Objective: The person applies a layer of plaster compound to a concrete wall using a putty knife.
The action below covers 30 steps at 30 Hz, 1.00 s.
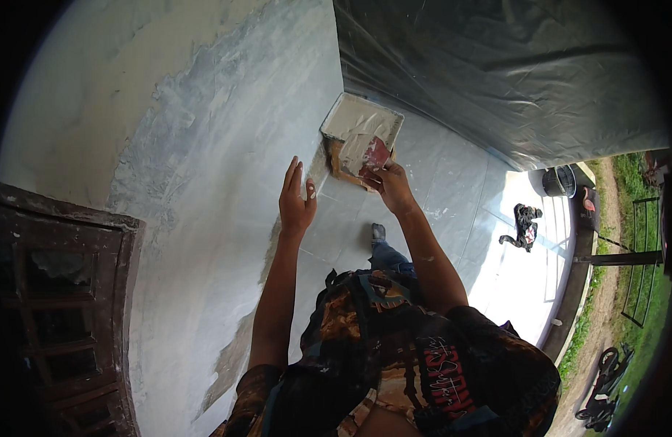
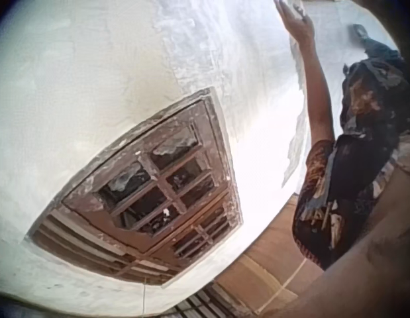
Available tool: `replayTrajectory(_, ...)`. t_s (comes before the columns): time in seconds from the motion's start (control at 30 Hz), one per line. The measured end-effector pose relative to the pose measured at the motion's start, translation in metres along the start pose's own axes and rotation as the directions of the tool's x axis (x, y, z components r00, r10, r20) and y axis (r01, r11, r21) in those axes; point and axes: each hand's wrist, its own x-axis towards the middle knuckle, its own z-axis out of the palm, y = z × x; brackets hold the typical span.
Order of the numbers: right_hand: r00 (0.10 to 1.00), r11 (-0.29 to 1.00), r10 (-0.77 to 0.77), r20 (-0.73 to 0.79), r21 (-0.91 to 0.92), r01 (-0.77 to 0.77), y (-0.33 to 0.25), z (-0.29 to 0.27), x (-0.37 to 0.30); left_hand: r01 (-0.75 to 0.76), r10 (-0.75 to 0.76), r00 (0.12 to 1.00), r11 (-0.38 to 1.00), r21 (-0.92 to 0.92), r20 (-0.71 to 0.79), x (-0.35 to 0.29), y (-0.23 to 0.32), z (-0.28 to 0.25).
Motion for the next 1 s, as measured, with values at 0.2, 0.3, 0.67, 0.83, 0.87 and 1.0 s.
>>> replayTrajectory(0.2, 0.997, 1.0, 0.01, -0.07, 0.001, -0.01, 0.002, -0.019, 0.056, 0.024, -0.023, 0.998, 1.0, -0.007, 0.061, 0.04, -0.024, 0.034)
replayTrajectory(0.3, 0.993, 0.999, 0.046, -0.107, 0.006, -0.046, 0.0, -0.038, 0.105, 0.025, -0.025, 0.996, 1.0, -0.007, 0.091, 0.07, -0.042, 0.058)
replayTrajectory(0.67, 0.969, 0.979, 0.045, -0.242, -0.181, -0.09, 0.009, -0.116, 0.25, 0.121, -0.125, 0.956, 0.992, 0.035, 0.266, 0.153, -0.103, 0.156)
replayTrajectory(0.83, 0.97, 0.853, 0.015, -0.241, -0.503, -0.138, 0.037, -0.167, 0.299, 0.161, -0.168, 0.914, 0.986, 0.049, 0.369, 0.163, -0.129, 0.194)
replayTrajectory(0.87, 0.98, 0.754, -0.006, -0.201, -0.644, -0.128, 0.042, -0.174, 0.308, 0.174, -0.18, 0.904, 0.984, 0.051, 0.388, 0.163, -0.136, 0.199)
replayTrajectory(1.0, 0.996, 0.468, -0.001, -0.094, -0.88, -0.083, 0.065, -0.185, 0.339, 0.23, -0.233, 0.856, 0.971, 0.065, 0.461, 0.151, -0.16, 0.219)
